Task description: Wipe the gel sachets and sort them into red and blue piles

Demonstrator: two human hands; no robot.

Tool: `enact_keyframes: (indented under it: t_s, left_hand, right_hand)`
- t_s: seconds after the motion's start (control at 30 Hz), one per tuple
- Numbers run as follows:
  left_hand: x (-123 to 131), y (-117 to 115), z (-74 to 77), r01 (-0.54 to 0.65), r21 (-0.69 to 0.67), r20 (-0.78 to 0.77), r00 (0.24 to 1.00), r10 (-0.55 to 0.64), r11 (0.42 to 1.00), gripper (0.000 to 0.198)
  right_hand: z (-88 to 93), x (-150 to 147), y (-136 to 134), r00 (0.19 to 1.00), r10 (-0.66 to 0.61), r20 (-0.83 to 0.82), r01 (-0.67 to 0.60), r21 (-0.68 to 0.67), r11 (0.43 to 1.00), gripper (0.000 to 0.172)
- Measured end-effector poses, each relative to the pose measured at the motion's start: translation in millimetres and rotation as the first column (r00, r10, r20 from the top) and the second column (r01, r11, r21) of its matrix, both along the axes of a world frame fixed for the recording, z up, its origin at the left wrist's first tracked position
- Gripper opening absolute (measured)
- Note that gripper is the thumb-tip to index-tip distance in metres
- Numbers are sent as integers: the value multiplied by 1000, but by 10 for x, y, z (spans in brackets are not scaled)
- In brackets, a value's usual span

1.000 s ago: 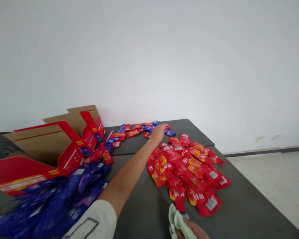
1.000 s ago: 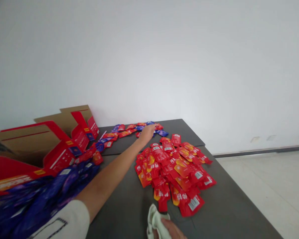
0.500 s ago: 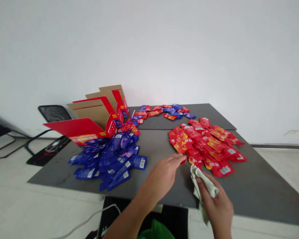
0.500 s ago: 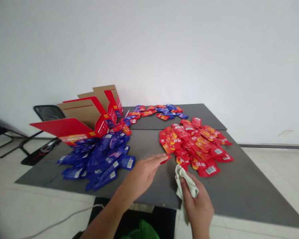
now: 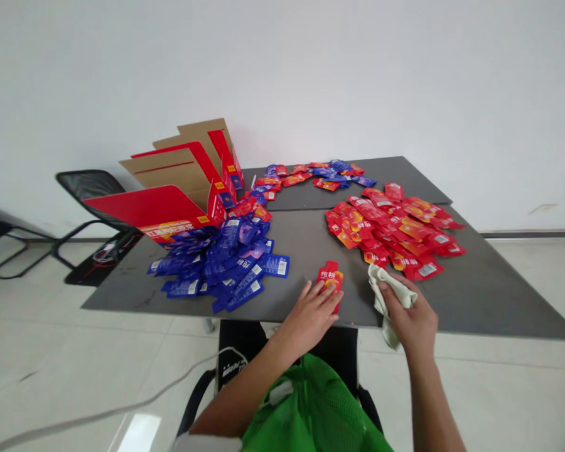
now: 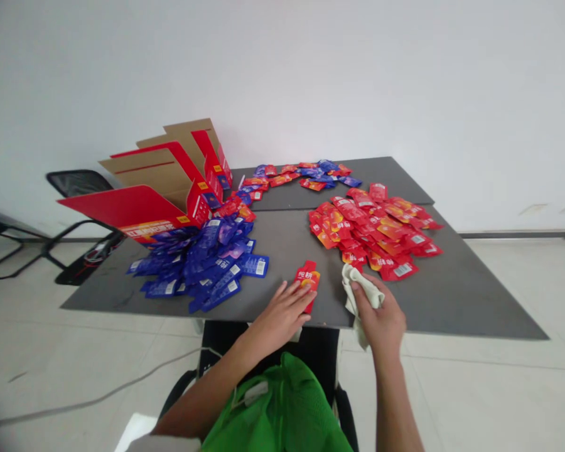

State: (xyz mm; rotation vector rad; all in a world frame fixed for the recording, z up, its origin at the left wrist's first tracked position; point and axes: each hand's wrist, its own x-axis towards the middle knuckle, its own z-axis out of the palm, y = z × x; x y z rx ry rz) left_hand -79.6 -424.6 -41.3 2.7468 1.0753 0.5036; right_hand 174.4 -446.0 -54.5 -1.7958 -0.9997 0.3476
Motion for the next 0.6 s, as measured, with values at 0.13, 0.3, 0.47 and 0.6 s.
enact_keyframes:
  t_s: [0.13,0.3,0.47,0.6]
  left_hand:
    - [-37,-149,-48,-24,52,19,1000,23,998,53]
    - [-144,-306,-175,-52,122,120,992,37,991,34]
    - [-240,-314,-281,-13,184,190,981,-23,983,30]
    - [-266,-301,-323,35,197,174,982,-69,980,32]
  right_hand:
    - [3,-36,-6,1000,-4,-18,5,35,999,71]
    - [61,10,0,998,48,-39,-48,8,999,72]
    - [310,85,79,991,128,49,-130,46,990,66]
    - [627,-60,181,930,233,283,-286,164,944,48]
